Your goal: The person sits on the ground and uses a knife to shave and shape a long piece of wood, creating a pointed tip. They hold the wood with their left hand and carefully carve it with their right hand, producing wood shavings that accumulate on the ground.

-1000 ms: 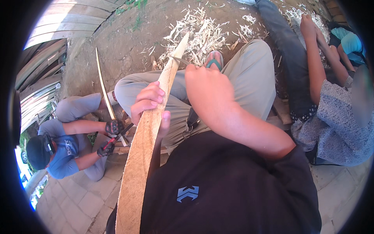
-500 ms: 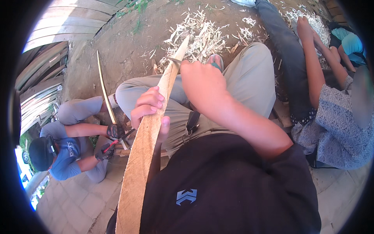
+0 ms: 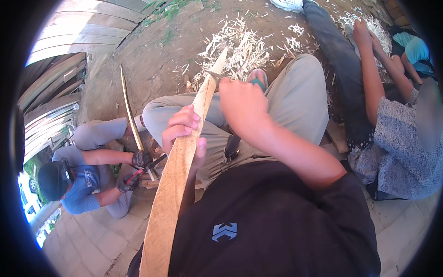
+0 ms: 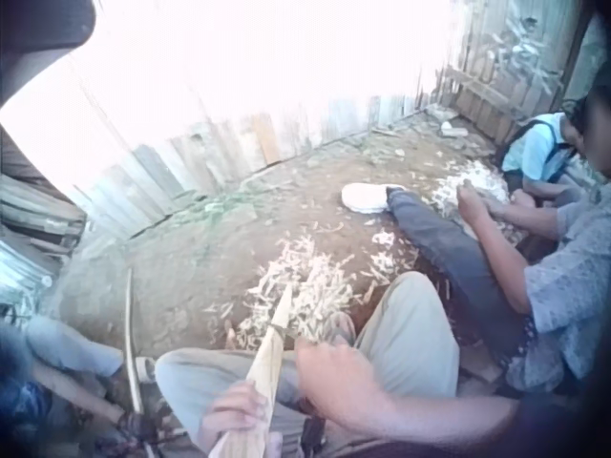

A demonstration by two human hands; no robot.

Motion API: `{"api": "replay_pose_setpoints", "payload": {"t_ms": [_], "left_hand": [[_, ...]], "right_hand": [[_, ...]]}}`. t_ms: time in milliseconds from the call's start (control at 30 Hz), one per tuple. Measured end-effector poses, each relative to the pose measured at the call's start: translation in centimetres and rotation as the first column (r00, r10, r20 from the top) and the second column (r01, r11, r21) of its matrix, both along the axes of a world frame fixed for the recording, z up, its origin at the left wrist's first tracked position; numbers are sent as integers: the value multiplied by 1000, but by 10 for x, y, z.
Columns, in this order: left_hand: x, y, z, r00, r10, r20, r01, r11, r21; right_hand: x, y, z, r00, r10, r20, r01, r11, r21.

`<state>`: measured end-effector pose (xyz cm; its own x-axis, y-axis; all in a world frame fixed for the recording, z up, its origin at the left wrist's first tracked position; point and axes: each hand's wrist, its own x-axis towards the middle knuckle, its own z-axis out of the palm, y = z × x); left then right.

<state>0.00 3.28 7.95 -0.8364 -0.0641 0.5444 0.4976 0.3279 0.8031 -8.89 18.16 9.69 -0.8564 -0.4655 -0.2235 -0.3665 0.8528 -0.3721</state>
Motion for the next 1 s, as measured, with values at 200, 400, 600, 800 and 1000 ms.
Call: {"api": "replay_pose_setpoints", "payload": {"t_ms": [200,400,600,800,1000], "left_hand": [[0,-1,1,999,-35,-8,35,999,5],[4,-5,-3,999,-36,-6,36,999,6],[2,-4,-5,999,-30,-35,31,999,20],[1,-2,-7,995,44,-85,-37,996,79],[1,-5,-7,998,-9,-70,11,999,42]], "right_hand": [[-5,0,4,999,28,40,-29,999,14],[-10,-9,-7,998,-1,62,0,1000,16],[-18,-5,-29,1000,-9,7,9,1000,24],[-19,-11,-34,1000,-9,15,10,1000,-29],[-21,-19,-39,995,36,-91,-35,999,19]]}}
